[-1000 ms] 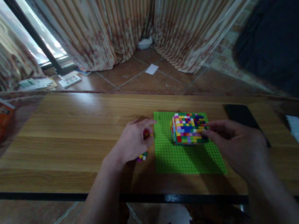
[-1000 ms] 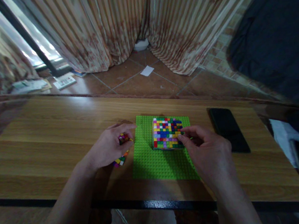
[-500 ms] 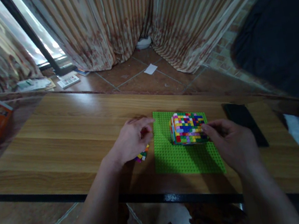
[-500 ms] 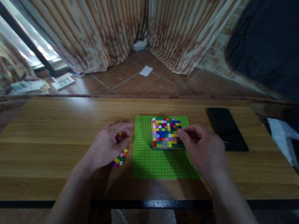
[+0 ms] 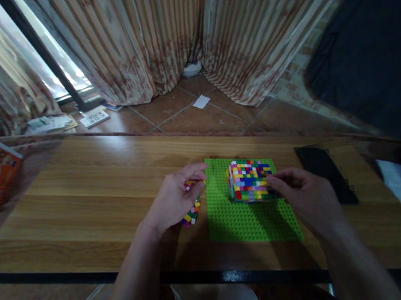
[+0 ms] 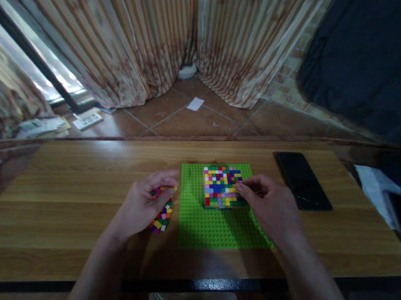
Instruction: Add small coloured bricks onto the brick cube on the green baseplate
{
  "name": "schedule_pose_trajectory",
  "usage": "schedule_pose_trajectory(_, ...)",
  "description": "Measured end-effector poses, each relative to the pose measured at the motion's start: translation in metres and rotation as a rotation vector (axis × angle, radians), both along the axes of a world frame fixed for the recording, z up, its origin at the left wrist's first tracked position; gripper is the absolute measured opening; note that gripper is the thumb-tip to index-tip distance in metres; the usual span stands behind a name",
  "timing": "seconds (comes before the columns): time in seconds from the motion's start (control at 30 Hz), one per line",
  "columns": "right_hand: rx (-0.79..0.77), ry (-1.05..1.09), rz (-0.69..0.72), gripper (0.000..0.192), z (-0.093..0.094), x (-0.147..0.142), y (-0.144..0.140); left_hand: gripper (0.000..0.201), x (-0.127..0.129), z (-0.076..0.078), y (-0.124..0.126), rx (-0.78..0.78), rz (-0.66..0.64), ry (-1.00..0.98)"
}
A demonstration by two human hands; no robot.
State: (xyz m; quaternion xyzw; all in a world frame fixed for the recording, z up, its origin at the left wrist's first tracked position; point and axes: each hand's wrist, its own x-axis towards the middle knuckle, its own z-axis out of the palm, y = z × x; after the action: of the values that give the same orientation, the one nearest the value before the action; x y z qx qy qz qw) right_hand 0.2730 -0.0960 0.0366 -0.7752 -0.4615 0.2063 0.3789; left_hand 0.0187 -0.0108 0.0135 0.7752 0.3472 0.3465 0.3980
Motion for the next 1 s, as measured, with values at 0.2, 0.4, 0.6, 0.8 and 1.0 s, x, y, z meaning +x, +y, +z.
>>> schedule_pose_trajectory(0.2,0.108,-0.038,-0.088,0.033,0.0,-0.005,-0.003,0.033,0.0,-0.001,-0.002,-0.11,-0.008,-0.12)
schedule_pose_trajectory(0.4,0.508,-0.16,0.046,0.014,0.009,-0.039,-0.011,0.036,0.002,0.001,-0.003,-0.265,-0.06,-0.28)
schedule_pose_trajectory(0.6,0.472,-0.184,0.437,0.017,0.007,-0.07,-0.011,0.042,0.004,0.01,-0.005,-0.405,-0.211,-0.437)
schedule_pose_trajectory(0.8,0.442,-0.194,0.474,0.019,0.002,-0.078,-0.007,0.043,0.008,0.015,-0.009,-0.532,-0.324,-0.525)
schedule_pose_trajectory(1.0,0.467,-0.155,0.458,0.014,0.0,-0.079,-0.008,0.044,0.012,0.017,-0.011,-0.581,-0.339,-0.546)
